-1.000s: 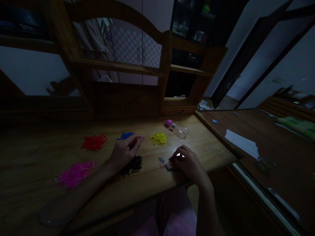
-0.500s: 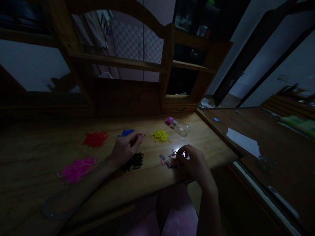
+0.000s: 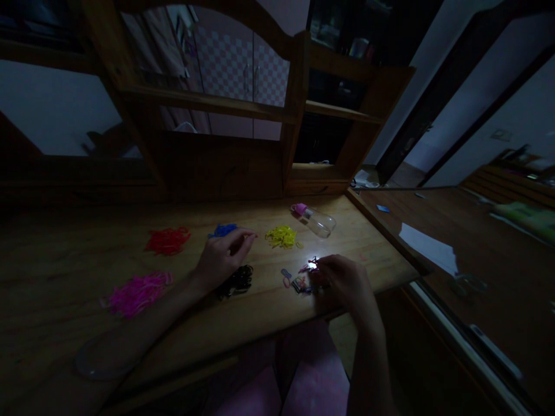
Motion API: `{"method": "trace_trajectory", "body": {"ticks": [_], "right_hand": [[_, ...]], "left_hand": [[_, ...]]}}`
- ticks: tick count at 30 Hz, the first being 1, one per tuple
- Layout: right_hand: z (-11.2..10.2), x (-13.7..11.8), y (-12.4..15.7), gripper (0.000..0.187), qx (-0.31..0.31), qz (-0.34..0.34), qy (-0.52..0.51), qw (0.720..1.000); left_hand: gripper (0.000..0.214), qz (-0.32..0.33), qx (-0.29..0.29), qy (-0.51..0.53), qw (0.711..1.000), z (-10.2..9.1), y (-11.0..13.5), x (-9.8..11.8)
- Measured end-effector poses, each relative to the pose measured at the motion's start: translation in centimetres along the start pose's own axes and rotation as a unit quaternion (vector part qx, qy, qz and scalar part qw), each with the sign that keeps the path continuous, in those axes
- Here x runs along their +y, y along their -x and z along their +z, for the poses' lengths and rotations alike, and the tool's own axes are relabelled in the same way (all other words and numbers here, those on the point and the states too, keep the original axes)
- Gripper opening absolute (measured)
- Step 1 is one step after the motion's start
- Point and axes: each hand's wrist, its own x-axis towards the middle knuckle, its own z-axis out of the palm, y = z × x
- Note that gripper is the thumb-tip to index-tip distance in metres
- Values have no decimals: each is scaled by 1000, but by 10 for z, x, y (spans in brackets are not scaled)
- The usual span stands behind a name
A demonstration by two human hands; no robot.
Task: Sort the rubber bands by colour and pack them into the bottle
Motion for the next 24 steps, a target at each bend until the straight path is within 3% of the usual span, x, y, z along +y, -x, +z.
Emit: {"method": "trace_trajectory", "body": {"ticks": [10, 16, 20, 24], "right_hand": [[-3, -3, 0, 7, -23, 25, -3, 999], [1, -9, -1, 6, -34, 1, -31, 999], [14, -27, -2, 6, -49, -18, -49, 997], [31, -44, -2, 5, -69, -41, -61, 995]], "left_hand": [[20, 3, -9, -5, 1000, 0, 0, -2], [20, 2, -14, 8, 1000, 1, 0, 0], [22, 25, -94, 51, 994, 4, 0, 7], [45, 75, -193, 111, 972, 7, 4, 14]]}}
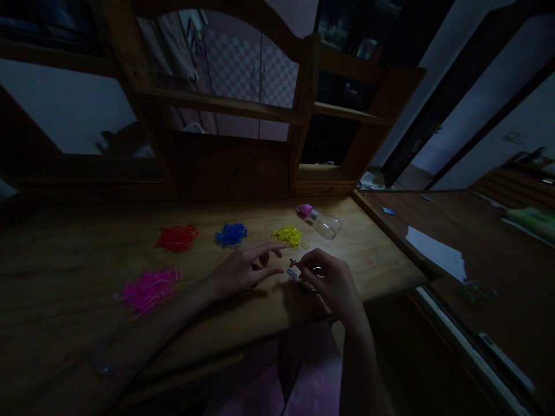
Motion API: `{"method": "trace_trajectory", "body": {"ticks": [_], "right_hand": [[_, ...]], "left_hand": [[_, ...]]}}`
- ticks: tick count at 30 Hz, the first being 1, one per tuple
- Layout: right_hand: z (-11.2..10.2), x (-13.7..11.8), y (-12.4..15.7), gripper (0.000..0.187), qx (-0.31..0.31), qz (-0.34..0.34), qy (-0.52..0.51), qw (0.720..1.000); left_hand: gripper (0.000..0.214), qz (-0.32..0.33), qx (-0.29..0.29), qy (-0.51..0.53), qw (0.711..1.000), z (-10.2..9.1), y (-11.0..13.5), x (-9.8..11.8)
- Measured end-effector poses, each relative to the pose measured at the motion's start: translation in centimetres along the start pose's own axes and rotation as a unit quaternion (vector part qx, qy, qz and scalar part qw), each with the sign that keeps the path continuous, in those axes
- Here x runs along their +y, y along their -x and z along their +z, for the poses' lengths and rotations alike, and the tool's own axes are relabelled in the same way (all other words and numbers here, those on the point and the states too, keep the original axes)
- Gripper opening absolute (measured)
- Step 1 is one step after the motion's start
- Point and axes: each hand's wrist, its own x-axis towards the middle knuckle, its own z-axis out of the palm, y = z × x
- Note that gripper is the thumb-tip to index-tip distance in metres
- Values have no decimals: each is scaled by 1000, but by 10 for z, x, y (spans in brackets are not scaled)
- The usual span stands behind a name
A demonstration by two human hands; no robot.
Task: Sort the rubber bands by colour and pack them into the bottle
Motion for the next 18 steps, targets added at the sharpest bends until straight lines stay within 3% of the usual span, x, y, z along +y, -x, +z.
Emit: {"method": "trace_trajectory", "body": {"ticks": [2, 8, 18], "right_hand": [[8, -4, 0, 6, -17, -7, -19, 1000], [17, -9, 0, 5, -29, -16, -21, 999], [10, -5, 2, 6, -13, -9, -27, 999]], "left_hand": [[48, 13, -23, 10, 1000, 2, 1, 2], [21, 27, -44, 10, 999, 2, 4, -1], [24, 14, -43, 14, 999, 5, 3, 0]]}}
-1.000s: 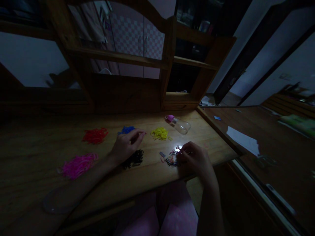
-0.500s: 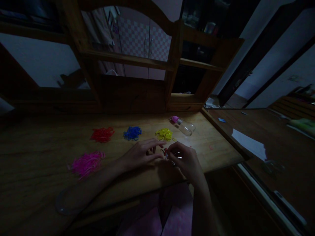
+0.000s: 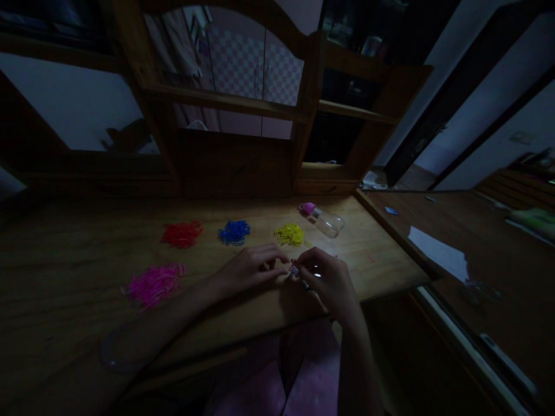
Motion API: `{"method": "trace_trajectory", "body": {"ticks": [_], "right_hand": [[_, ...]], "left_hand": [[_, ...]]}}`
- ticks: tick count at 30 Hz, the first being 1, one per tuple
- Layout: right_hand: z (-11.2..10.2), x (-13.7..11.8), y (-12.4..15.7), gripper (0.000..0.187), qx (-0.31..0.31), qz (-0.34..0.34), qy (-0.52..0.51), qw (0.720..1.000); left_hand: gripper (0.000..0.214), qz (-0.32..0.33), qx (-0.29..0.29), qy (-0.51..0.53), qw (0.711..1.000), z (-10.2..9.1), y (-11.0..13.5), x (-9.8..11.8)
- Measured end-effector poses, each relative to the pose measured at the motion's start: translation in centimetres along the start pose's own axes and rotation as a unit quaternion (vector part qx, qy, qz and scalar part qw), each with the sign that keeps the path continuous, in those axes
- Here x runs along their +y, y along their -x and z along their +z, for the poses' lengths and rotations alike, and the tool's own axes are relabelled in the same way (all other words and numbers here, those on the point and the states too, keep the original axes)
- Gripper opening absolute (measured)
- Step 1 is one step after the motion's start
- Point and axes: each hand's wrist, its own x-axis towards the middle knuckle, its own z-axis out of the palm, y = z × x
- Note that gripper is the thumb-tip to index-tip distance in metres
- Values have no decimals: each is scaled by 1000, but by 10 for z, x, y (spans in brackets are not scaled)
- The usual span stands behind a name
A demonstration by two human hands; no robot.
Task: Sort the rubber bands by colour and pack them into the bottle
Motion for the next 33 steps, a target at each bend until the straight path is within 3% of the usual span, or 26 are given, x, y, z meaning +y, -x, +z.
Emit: {"method": "trace_trajectory", "body": {"ticks": [3, 10, 15, 20, 26, 30, 33], "right_hand": [[3, -1, 0, 5, 5, -7, -8, 1000], [12, -9, -1, 4, -4, -19, -15, 1000], [4, -5, -2, 5, 4, -16, -12, 1000], [3, -1, -8, 5, 41, 8, 37, 998], [55, -23, -22, 13, -43, -59, 65, 995], [81, -35, -25, 13, -70, -90, 77, 991], [79, -35, -24, 13, -72, -115, 63, 989]], "left_hand": [[32, 14, -12, -2, 1000, 0, 0, 1], [21, 17, 35, -65, 997, -2, 1, 6], [20, 18, 49, -73, 996, -3, 0, 11], [23, -51, 183, -62, 980, -12, -4, 5], [30, -174, 333, 14, 927, -24, -6, -16], [31, -189, 376, 50, 906, -26, -8, -22], [31, -189, 382, 62, 903, -26, -9, -22]]}}
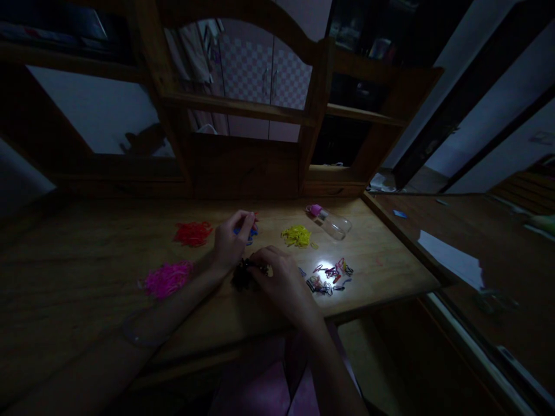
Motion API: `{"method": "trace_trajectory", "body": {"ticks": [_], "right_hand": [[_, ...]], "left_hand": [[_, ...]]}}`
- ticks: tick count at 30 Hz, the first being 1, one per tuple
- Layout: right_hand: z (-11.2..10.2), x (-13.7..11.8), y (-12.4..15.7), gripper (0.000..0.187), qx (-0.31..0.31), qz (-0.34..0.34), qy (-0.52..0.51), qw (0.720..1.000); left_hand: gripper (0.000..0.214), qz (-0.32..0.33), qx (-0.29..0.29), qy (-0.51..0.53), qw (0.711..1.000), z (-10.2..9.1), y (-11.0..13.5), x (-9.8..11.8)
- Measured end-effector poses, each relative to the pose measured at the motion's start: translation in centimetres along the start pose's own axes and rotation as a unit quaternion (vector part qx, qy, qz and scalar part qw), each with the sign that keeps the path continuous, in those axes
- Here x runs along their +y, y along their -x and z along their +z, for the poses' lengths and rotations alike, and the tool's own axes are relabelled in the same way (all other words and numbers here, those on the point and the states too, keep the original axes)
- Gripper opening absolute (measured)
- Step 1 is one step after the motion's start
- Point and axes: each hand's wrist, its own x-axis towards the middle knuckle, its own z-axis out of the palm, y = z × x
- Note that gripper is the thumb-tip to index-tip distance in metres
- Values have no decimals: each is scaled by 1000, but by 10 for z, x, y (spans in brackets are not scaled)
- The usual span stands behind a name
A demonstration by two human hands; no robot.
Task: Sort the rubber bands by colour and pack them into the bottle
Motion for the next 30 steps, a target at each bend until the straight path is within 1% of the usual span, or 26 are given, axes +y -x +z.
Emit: {"method": "trace_trajectory", "body": {"ticks": [3, 5, 6, 8, 10, 12, 14, 17, 20, 23, 25, 28, 30], "right_hand": [[-19, 9, 8, 17, 43, -16, 8, 999], [-36, 19, 16, 22, 64, -13, 59, 996], [-44, 24, 21, 24, 59, -6, 99, 993], [-56, 35, 29, 28, 23, 10, 164, 986], [-61, 42, 36, 29, -16, 20, 194, 981], [-58, 45, 39, 27, -45, 21, 204, 978], [-53, 45, 40, 26, -56, 19, 213, 975], [-49, 45, 39, 24, -50, 16, 230, 972], [-49, 45, 36, 25, -33, 15, 221, 975], [-44, 40, 31, 25, 0, 7, 188, 982], [-35, 31, 26, 22, 22, -1, 146, 989], [-18, 17, 21, 25, 16, -7, 66, 998], [-11, 11, 18, 27, 18, 0, 35, 999]], "left_hand": [[31, 4, -7, -2, 1000, 1, 1, 1], [31, 14, -20, -8, 1000, 1, 2, 1], [31, 19, -28, -10, 999, 1, 2, 2], [31, 33, -43, -15, 998, 2, 3, 3], [31, 48, -55, -20, 997, 2, 4, 5], [30, 61, -64, -27, 996, 2, 5, 6], [30, 64, -69, -29, 995, 2, 5, 7], [30, 53, -63, -14, 997, 1, 4, 6], [32, 31, -42, 17, 998, 1, 2, 3], [33, 10, -19, 37, 999, 2, 1, -1], [32, 7, -9, 36, 999, 2, 0, -2], [29, 33, -13, 8, 999, 1, -1, -3], [25, 68, -39, -14, 997, 1, -1, -1]]}}
